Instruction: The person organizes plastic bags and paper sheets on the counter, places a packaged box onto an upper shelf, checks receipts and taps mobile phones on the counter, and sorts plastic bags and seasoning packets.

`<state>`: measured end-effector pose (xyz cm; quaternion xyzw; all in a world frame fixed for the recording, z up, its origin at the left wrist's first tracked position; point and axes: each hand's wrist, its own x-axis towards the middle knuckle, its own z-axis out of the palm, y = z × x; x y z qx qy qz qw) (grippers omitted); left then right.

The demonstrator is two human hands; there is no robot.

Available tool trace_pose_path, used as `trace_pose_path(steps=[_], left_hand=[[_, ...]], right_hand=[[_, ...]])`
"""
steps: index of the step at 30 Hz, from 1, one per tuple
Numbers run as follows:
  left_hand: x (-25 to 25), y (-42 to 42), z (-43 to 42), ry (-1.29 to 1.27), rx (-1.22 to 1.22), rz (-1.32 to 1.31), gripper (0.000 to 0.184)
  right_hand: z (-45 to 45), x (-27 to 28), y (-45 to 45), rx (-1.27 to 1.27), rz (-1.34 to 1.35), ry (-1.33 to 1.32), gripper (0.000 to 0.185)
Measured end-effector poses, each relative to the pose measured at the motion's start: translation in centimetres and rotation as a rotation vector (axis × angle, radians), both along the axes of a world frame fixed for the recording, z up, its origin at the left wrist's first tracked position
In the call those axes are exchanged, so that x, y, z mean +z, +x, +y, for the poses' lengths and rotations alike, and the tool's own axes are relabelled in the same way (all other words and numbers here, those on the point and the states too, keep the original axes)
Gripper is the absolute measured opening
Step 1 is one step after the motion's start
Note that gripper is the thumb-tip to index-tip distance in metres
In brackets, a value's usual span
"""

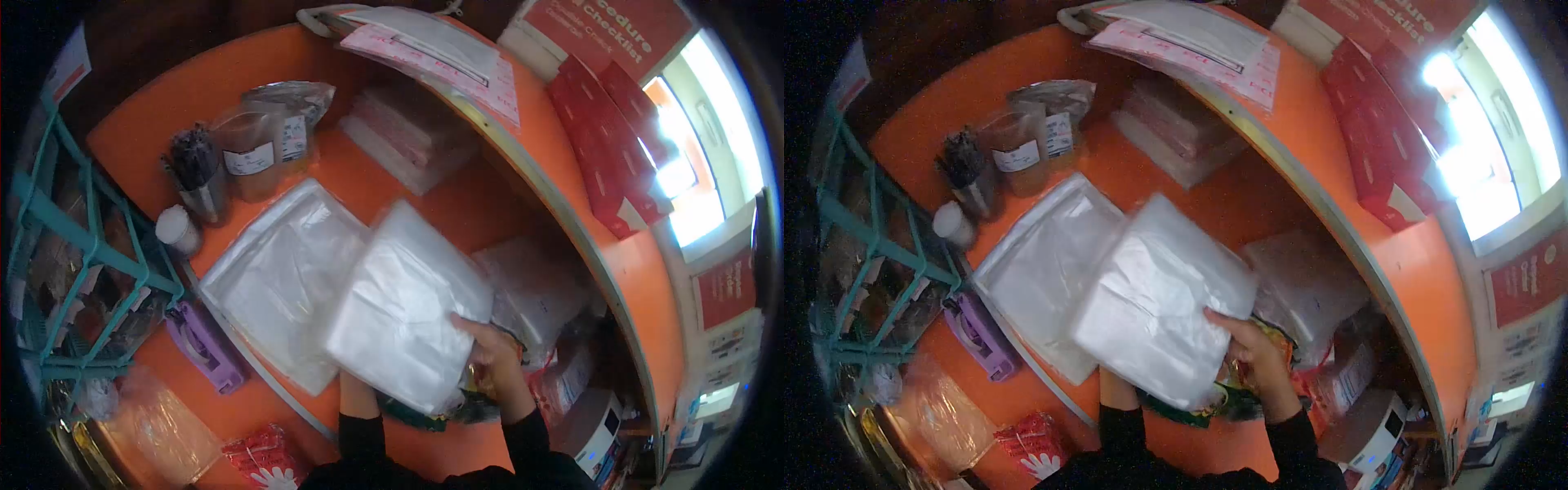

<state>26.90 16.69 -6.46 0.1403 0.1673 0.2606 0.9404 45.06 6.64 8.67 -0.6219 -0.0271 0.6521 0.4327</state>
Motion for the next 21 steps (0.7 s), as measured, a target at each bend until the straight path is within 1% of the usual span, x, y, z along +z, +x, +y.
trace_pose_path(steps=[1,3,4,5,6,8,11,12,14,15,18,21], left_hand=[[-0.1,-0.2,0.0,0.005,0.0,0.003,0.07],[-0.4,-0.2,-0.2,0.0,-0.009,0.006,0.069],[-0.3,-0.1,-0.2,0.011,-0.008,0.012,0.068],[-0.4,-0.1,-0.1,0.019,-0.017,0.014,0.068],[-0.1,0.1,0.0,0.041,-0.024,0.019,0.067],[0.6,0.6,0.6,0.097,-0.041,0.03,0.065],[2.9,1.4,1.6,0.245,-0.06,0.036,0.063],[3.8,1.6,1.8,0.295,-0.061,0.04,0.063],[5.1,2.3,1.8,0.388,0.034,0.04,0.06],[5.2,2.5,1.9,0.388,0.035,0.043,0.06],[5.3,2.7,1.6,0.577,0.029,0.19,0.06],[5.1,2.8,1.4,0.538,0.044,0.195,0.058]], right_hand=[[0.1,-0.3,-0.2,0.047,-0.02,-0.042,0.046],[-0.7,-0.3,-1.3,-0.033,-0.081,0.158,0.053],[-0.7,0.6,-1.6,-0.084,-0.134,0.087,0.048],[-1.1,1.9,-2.5,-0.077,-0.13,0.071,0.048],[-1.4,3.9,-4.1,-0.135,-0.287,0.281,0.047],[-0.1,5.2,-3.9,-0.203,-0.385,0.462,0.046],[3.2,3.0,3.1,-0.222,-0.348,0.396,0.052],[5.0,2.8,5.1,-0.239,-0.339,0.435,0.053],[9.5,2.8,7.8,-0.241,-0.349,0.541,0.053],[11.9,2.5,9.1,-0.231,-0.359,0.59,0.053],[18.8,1.6,12.4,-0.181,-0.385,0.698,0.054],[25.3,1.1,15.0,-0.13,-0.426,0.776,0.054]])
